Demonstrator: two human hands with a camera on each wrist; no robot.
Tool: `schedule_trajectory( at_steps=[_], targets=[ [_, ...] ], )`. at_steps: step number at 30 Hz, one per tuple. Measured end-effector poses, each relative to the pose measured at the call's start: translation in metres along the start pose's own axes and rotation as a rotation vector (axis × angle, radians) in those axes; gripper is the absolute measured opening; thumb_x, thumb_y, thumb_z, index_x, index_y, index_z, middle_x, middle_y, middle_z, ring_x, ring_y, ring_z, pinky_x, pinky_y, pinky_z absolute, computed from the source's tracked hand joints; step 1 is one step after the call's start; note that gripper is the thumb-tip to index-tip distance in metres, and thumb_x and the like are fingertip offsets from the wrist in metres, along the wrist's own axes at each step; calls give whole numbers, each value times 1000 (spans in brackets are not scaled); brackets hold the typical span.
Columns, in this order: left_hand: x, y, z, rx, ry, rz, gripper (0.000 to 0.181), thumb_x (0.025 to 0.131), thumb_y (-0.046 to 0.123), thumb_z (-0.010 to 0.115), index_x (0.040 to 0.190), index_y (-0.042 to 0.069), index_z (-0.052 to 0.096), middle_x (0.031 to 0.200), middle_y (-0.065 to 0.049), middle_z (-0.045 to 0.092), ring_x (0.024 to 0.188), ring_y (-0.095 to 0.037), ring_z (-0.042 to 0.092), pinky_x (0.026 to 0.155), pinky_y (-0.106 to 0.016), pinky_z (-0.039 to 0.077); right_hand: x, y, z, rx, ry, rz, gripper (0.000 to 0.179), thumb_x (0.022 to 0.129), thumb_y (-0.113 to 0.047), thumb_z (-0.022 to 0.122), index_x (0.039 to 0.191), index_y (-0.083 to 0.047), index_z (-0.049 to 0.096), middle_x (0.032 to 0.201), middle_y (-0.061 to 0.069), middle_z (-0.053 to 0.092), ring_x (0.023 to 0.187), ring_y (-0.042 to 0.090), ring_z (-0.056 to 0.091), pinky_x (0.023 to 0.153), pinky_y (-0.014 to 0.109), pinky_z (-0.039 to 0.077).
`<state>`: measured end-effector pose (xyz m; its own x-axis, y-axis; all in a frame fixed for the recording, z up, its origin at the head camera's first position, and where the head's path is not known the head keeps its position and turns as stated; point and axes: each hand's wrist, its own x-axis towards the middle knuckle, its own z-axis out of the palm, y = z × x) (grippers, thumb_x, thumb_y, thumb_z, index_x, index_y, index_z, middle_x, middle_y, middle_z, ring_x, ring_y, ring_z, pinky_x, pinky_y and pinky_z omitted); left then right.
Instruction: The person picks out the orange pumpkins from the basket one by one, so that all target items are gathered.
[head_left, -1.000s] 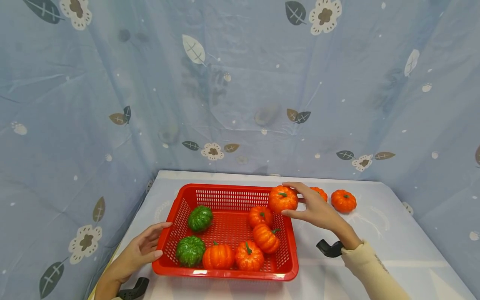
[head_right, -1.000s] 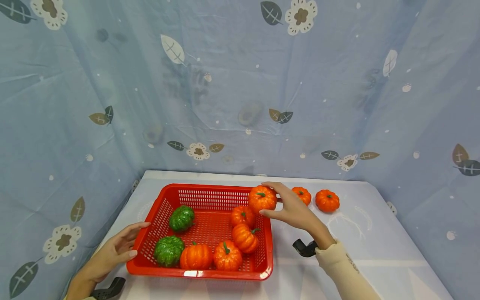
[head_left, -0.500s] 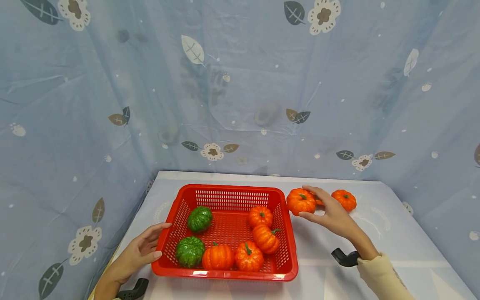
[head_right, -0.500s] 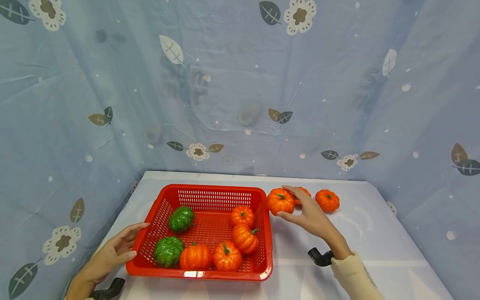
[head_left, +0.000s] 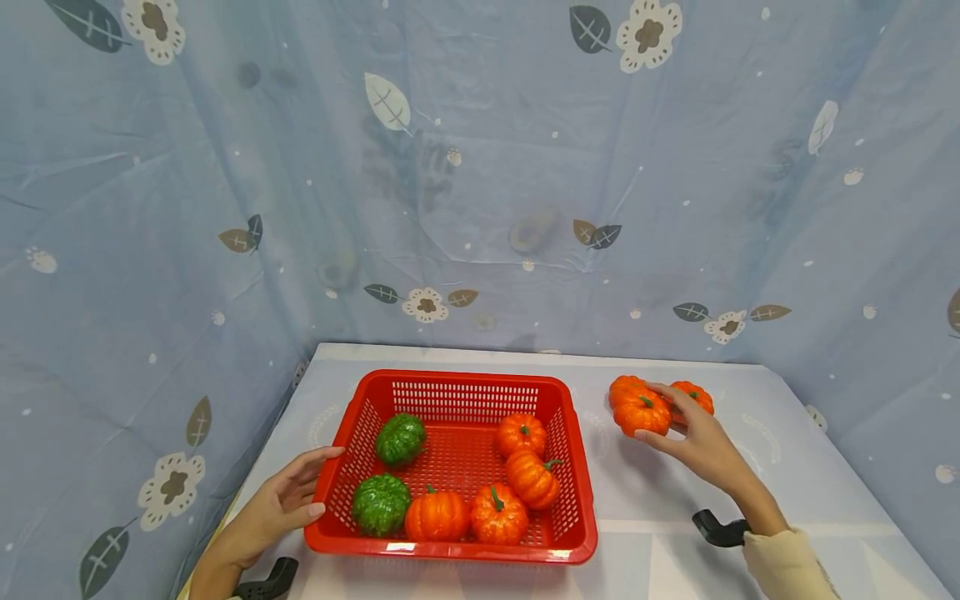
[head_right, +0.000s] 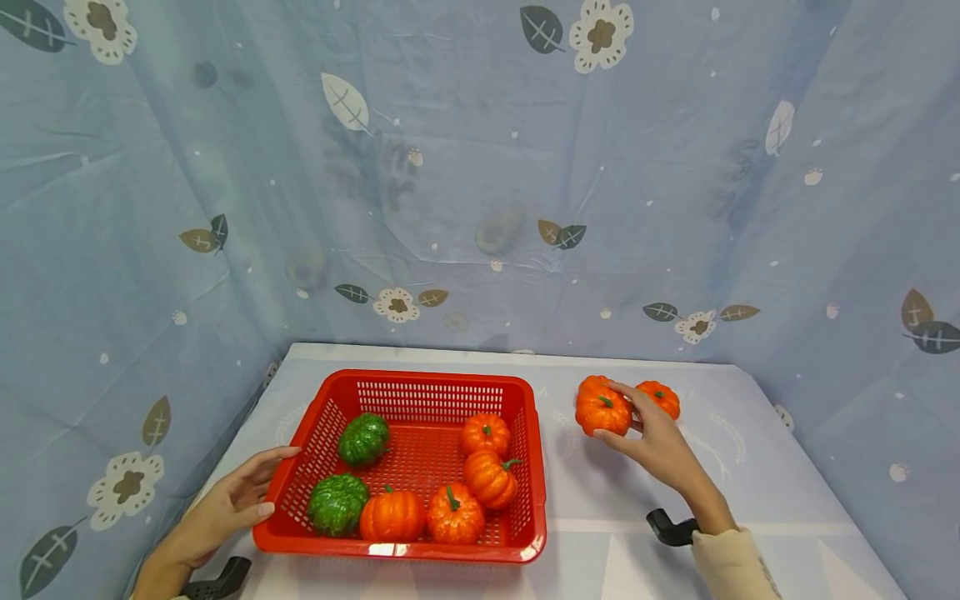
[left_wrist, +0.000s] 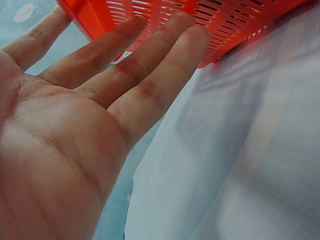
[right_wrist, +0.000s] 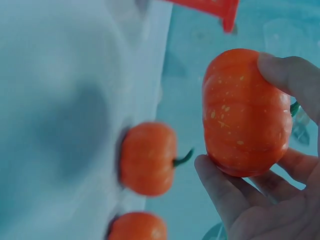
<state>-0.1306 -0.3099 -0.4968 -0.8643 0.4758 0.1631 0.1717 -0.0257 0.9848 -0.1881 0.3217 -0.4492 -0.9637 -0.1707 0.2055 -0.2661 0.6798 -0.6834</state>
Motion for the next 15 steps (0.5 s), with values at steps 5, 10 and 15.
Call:
schedule_trajectory(
  at_steps=[5, 10, 15],
  targets=[
    [0, -2, 0, 15, 5, -1, 62, 100, -8, 53, 158, 2, 32, 152, -18, 48, 126, -26, 61, 97, -36, 55, -10, 20, -9, -38, 24, 49, 84, 88, -43, 82, 153, -10, 43, 152, 23, 44, 125, 45, 57, 97, 49, 53],
    [0, -3, -1, 25, 10, -7, 63, 100, -8, 54, 158, 3, 32, 152, -21, 46, 126, -26, 61, 98, -36, 55, -20, 36, -20, -27, 37, 118, 85, 90, -39, 81, 154, -4, 39, 152, 30, 41, 131, 49, 49, 97, 40, 54],
    [0, -3, -1, 22, 6, -4, 63, 100, -8, 54, 158, 3, 32, 152, -25, 44, 127, -25, 60, 98, -35, 54, -29, 52, -32, -40, 64, 182, 90, 91, -40, 80, 157, 0, 34, 152, 34, 37, 131, 52, 46, 89, 18, 54]
  ],
)
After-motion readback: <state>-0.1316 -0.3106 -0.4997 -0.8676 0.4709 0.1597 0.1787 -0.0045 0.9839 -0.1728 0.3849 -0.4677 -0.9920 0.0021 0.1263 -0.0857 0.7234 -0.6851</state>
